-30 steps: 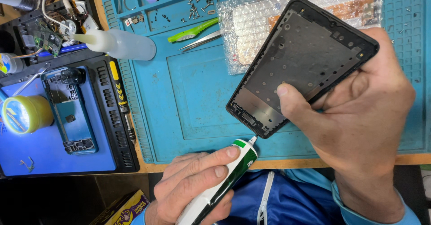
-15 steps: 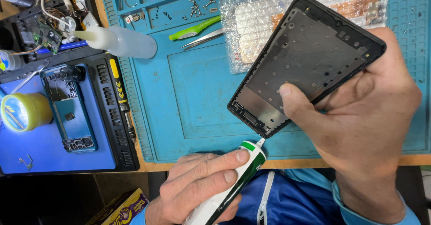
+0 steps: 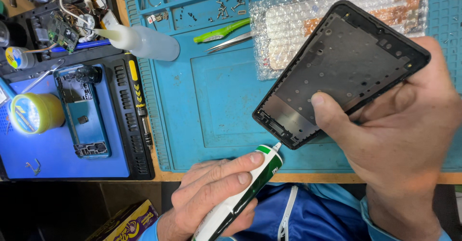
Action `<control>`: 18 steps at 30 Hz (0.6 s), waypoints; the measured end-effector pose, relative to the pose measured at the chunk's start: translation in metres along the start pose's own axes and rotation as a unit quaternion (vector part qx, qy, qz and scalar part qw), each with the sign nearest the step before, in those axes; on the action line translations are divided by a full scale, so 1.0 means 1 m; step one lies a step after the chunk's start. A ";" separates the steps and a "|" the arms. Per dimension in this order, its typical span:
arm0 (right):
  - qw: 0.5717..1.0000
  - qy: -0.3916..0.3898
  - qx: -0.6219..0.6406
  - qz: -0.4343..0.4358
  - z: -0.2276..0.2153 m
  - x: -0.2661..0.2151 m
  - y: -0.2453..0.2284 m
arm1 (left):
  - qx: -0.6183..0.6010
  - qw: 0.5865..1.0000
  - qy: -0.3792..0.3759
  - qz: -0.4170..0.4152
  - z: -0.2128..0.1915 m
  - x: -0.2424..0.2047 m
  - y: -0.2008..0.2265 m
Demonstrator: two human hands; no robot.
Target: The person applies a line of adhesive from a green and white tube along the inner edge of a black smartphone frame. They hold the frame with one hand and squeeze the tube with the other, moving along the perimeter to cover the edge.
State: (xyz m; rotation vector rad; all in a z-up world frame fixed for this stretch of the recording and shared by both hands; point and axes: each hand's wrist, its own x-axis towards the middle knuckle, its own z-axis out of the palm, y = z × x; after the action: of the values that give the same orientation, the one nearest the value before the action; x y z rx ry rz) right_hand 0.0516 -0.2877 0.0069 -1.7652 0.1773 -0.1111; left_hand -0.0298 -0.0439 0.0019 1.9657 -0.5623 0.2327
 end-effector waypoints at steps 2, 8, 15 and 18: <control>1.000 -0.009 -0.021 -0.007 -0.001 0.001 -0.003 | 0.008 1.000 0.008 0.002 0.001 0.000 0.000; 0.999 -0.016 -0.036 -0.014 -0.002 0.001 -0.003 | 0.020 0.999 0.015 0.020 0.001 0.002 -0.002; 0.992 -0.068 -0.081 -0.075 -0.010 -0.001 -0.001 | 0.035 0.998 0.052 0.008 0.006 -0.001 -0.003; 0.990 -0.070 -0.090 -0.086 -0.010 0.001 0.000 | 0.042 0.998 0.034 0.011 0.002 -0.002 -0.004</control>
State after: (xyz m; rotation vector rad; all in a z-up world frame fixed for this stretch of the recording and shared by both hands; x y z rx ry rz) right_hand 0.0504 -0.2974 0.0088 -1.9601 -0.0703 -0.0974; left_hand -0.0298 -0.0438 -0.0027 2.0265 -0.5377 0.3404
